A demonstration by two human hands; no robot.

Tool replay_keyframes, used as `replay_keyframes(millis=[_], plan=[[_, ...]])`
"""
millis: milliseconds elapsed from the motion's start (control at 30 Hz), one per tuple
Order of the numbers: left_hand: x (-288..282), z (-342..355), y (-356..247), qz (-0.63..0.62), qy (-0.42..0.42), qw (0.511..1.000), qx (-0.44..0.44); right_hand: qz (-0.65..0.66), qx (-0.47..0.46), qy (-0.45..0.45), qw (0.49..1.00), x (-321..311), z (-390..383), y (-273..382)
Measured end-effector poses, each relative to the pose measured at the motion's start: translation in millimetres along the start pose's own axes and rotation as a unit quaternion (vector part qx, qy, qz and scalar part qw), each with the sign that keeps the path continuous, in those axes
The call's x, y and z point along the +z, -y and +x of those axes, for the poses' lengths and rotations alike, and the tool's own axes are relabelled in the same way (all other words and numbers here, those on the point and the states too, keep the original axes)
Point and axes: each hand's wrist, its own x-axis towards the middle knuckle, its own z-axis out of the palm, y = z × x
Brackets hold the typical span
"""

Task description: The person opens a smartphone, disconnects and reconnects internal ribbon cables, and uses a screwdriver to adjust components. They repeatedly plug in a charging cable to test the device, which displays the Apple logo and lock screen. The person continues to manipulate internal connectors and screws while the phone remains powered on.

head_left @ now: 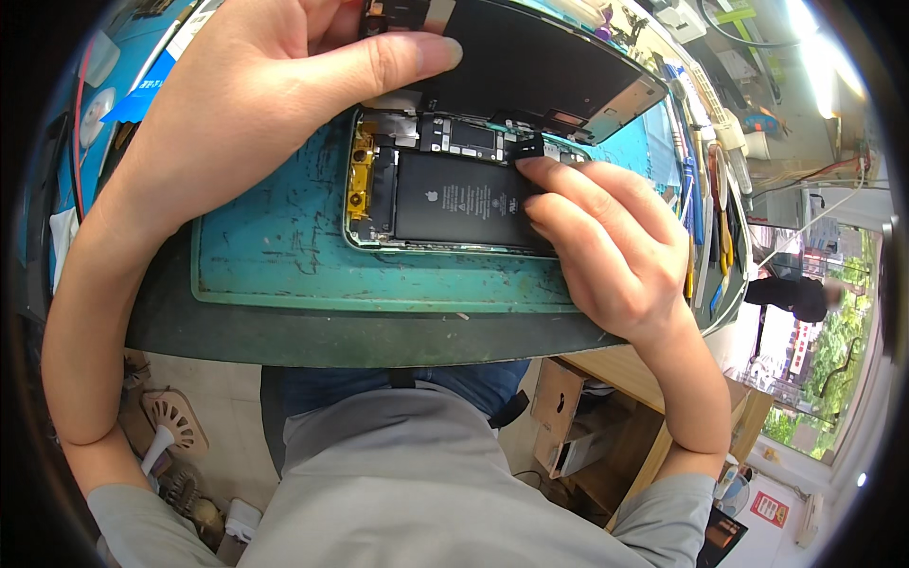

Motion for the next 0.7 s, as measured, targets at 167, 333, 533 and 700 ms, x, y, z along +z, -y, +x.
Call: replay_keyframes(millis=[167, 333, 533, 700], plan=[[-14, 4, 21, -0.077, 0.037, 0.996, 0.032, -0.027, -0.025, 0.017, 0.999, -5, 5, -1], [-3, 1, 5, -0.041, 0.014, 0.999, 0.006, -0.016, -0.028, 0.027, 0.999, -6, 8, 0], [-16, 5, 25, -0.094, 0.052, 0.994, 0.024, -0.036, -0.046, 0.034, 0.998, -8, 13, 4], [-17, 1, 23, -0.020, 0.034, 0.999, 0.037, 0.000, -0.007, -0.006, 1.000, -1, 4, 3]])
